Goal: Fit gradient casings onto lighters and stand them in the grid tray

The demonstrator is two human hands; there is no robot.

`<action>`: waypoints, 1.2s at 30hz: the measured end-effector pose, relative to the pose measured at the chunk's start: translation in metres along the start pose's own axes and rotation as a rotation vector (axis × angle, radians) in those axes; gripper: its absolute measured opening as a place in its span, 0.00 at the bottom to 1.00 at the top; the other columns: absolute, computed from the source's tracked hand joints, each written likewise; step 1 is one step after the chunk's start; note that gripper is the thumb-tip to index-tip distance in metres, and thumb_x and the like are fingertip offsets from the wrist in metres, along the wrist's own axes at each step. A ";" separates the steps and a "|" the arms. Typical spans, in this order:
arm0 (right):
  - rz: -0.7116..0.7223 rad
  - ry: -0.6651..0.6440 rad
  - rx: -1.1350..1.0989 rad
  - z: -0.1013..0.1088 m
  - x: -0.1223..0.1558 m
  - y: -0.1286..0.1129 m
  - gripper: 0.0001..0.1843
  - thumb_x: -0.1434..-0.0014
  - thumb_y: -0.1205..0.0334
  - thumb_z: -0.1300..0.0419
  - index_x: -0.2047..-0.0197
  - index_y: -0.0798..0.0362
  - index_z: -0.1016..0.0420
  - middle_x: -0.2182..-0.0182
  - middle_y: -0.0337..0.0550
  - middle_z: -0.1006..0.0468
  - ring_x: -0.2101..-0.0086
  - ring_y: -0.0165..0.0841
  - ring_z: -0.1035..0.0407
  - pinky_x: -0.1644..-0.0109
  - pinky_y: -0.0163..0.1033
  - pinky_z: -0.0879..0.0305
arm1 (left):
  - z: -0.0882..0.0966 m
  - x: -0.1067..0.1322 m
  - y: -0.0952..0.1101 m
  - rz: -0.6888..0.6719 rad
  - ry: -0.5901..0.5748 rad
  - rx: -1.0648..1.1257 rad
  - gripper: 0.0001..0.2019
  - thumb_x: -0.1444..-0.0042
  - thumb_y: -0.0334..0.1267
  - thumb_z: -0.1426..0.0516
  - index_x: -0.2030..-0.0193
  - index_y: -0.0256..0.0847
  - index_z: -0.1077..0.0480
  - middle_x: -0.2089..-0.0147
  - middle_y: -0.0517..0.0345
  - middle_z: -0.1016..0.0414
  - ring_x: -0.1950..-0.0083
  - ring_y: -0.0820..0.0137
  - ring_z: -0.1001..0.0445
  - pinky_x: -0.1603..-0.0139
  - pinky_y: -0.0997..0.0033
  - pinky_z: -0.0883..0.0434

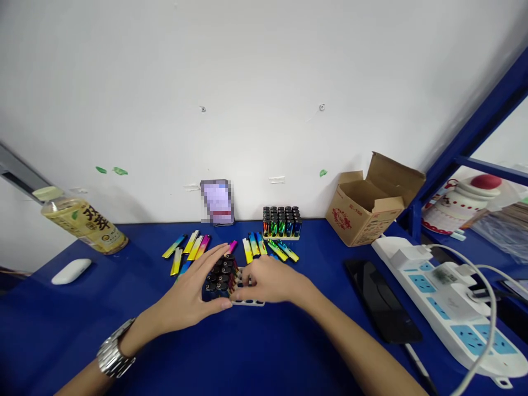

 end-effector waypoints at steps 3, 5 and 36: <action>-0.092 0.174 0.065 0.010 -0.015 0.017 0.24 0.32 0.55 0.54 0.75 0.57 0.29 0.82 0.38 0.30 0.79 0.27 0.37 0.74 0.32 0.49 | -0.015 -0.004 -0.008 0.064 0.070 0.246 0.55 0.60 0.54 0.34 0.31 0.45 0.60 0.33 0.40 0.44 0.35 0.50 0.40 0.39 0.49 0.37; -0.241 0.318 0.211 0.009 -0.027 0.022 0.20 0.33 0.59 0.55 0.69 0.57 0.27 0.76 0.43 0.26 0.74 0.31 0.32 0.70 0.34 0.45 | -0.022 -0.006 -0.012 0.113 0.104 0.392 0.58 0.65 0.51 0.31 0.31 0.45 0.60 0.37 0.40 0.39 0.39 0.52 0.34 0.42 0.52 0.33; -0.132 0.692 -1.167 -0.027 -0.058 0.038 0.15 0.49 0.54 0.46 0.81 0.51 0.45 0.86 0.27 0.51 0.85 0.21 0.58 0.82 0.30 0.63 | -0.006 -0.096 -0.067 0.338 -0.075 0.197 0.14 0.63 0.46 0.38 0.82 0.41 0.36 0.84 0.64 0.33 0.78 0.70 0.34 0.76 0.72 0.44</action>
Point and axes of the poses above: each hand's wrist, its own x-axis away from the middle knuckle, its own z-axis out of the back of the hand, y = z × x, the point moved 2 cm from there along -x, towards the middle knuckle
